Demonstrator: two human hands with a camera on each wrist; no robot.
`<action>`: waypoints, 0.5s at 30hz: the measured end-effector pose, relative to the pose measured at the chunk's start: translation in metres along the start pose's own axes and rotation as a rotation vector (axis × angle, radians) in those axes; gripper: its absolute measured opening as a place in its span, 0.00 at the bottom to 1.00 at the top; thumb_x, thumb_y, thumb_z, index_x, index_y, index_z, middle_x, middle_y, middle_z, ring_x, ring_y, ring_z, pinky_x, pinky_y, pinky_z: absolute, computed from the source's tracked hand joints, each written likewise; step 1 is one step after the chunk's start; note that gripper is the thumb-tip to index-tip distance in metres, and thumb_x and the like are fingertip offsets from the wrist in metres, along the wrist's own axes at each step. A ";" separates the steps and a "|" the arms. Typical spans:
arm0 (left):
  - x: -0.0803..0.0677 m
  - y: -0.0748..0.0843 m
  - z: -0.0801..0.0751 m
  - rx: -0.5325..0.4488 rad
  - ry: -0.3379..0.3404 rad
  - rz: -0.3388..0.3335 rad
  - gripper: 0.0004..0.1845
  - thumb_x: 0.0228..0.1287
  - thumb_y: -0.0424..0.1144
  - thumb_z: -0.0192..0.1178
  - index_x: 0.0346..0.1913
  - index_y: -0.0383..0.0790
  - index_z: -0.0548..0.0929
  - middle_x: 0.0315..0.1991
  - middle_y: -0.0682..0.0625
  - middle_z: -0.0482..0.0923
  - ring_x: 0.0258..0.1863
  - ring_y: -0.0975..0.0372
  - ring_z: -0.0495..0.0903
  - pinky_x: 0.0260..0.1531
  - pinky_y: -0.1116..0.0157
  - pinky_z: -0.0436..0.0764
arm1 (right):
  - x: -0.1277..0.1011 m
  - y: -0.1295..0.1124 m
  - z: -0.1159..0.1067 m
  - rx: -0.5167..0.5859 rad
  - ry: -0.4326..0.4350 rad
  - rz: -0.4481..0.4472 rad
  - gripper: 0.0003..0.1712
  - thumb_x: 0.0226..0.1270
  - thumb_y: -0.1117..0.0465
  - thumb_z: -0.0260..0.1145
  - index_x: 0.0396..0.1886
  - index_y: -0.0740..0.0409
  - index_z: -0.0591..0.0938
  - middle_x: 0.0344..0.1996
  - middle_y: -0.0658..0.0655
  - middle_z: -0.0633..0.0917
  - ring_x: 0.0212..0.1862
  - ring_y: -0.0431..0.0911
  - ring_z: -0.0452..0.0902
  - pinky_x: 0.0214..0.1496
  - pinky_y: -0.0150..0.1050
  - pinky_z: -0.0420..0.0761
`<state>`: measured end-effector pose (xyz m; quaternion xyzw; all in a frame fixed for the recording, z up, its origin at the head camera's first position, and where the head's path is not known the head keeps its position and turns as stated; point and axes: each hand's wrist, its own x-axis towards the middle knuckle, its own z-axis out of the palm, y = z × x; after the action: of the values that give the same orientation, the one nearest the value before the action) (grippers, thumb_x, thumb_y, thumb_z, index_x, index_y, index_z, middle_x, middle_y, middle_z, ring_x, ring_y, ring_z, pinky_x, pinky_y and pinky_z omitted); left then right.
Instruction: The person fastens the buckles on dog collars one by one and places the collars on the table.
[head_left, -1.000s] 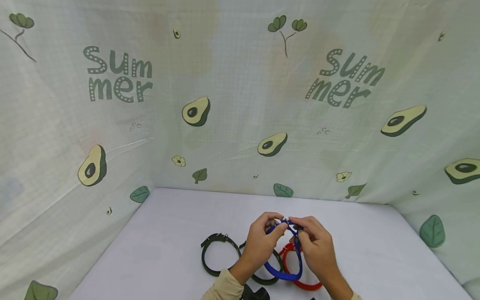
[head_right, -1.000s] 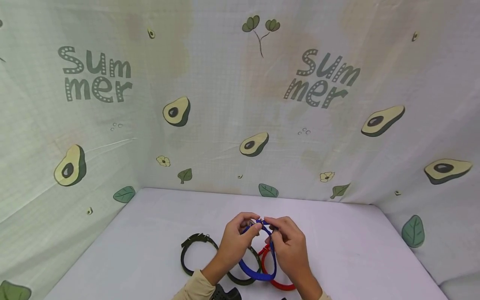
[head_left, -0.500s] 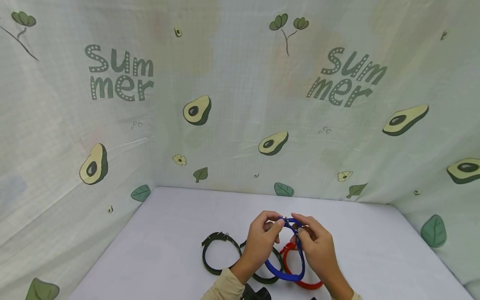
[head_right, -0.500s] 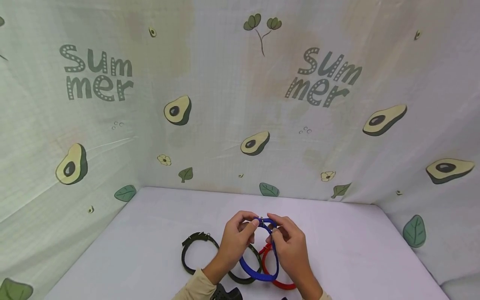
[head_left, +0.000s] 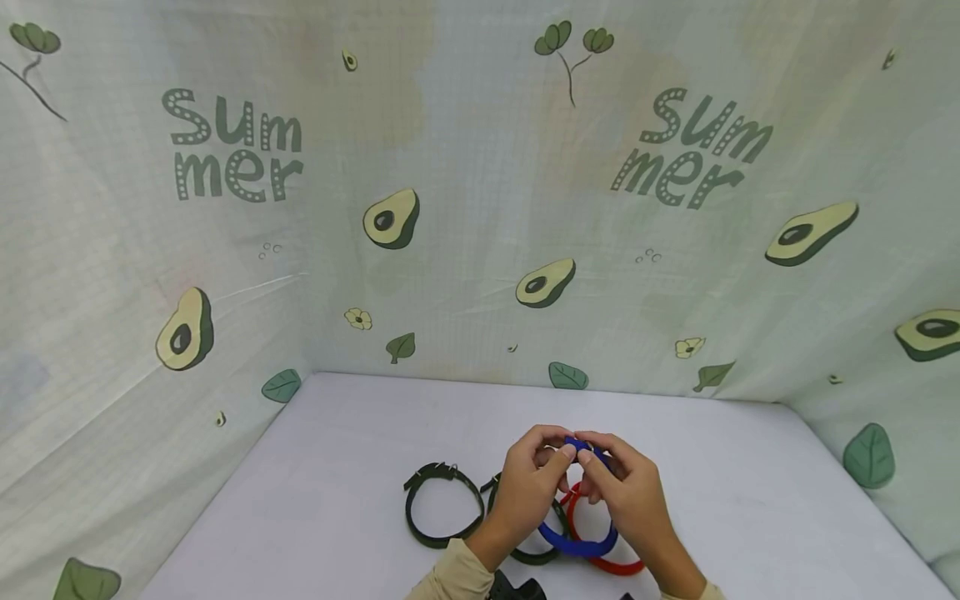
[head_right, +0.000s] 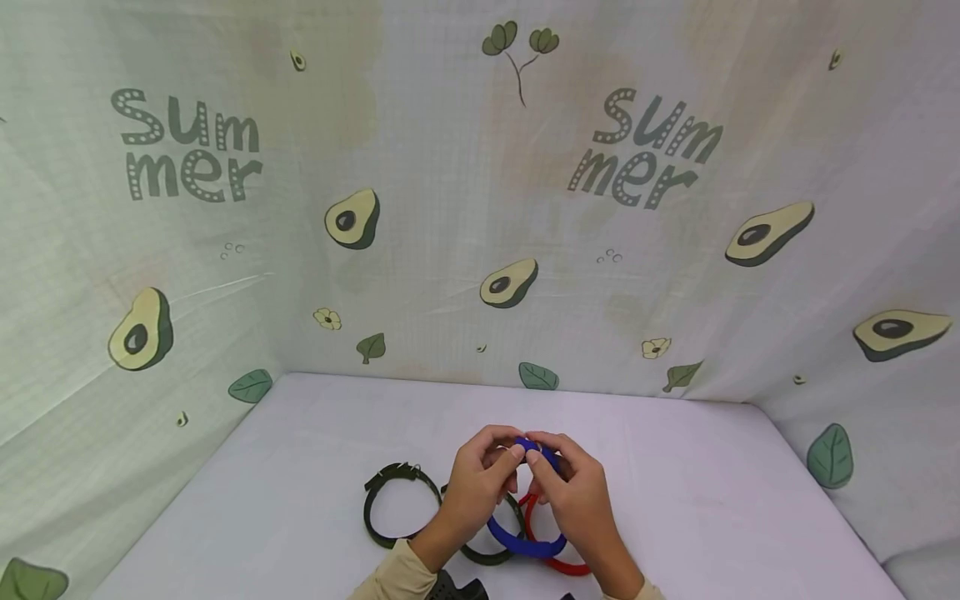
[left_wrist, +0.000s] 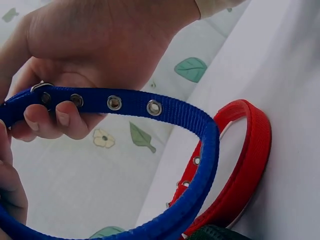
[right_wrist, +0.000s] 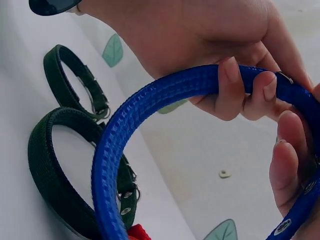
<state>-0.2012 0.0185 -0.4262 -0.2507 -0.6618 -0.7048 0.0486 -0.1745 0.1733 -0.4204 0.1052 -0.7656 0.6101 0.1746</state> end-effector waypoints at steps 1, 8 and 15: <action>0.000 0.000 0.000 -0.006 0.001 -0.005 0.10 0.74 0.38 0.58 0.53 0.38 0.79 0.35 0.48 0.80 0.22 0.66 0.75 0.18 0.74 0.71 | 0.000 0.000 0.000 0.010 0.003 0.015 0.12 0.72 0.61 0.66 0.52 0.60 0.83 0.22 0.57 0.81 0.21 0.49 0.78 0.25 0.39 0.82; 0.001 0.001 -0.001 -0.048 0.016 0.005 0.11 0.77 0.37 0.53 0.54 0.33 0.75 0.38 0.46 0.81 0.27 0.64 0.80 0.28 0.69 0.80 | 0.001 -0.001 -0.001 0.049 0.000 0.051 0.11 0.72 0.62 0.65 0.51 0.61 0.81 0.20 0.60 0.81 0.21 0.50 0.78 0.25 0.40 0.82; 0.001 0.002 -0.003 -0.077 0.043 0.027 0.13 0.80 0.37 0.49 0.56 0.31 0.70 0.40 0.44 0.85 0.37 0.57 0.85 0.42 0.63 0.83 | 0.001 0.000 -0.002 0.060 -0.013 0.060 0.12 0.72 0.62 0.65 0.51 0.62 0.80 0.22 0.62 0.81 0.20 0.54 0.78 0.24 0.40 0.82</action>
<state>-0.2024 0.0161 -0.4237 -0.2462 -0.6296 -0.7343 0.0624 -0.1745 0.1755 -0.4194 0.0914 -0.7509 0.6370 0.1481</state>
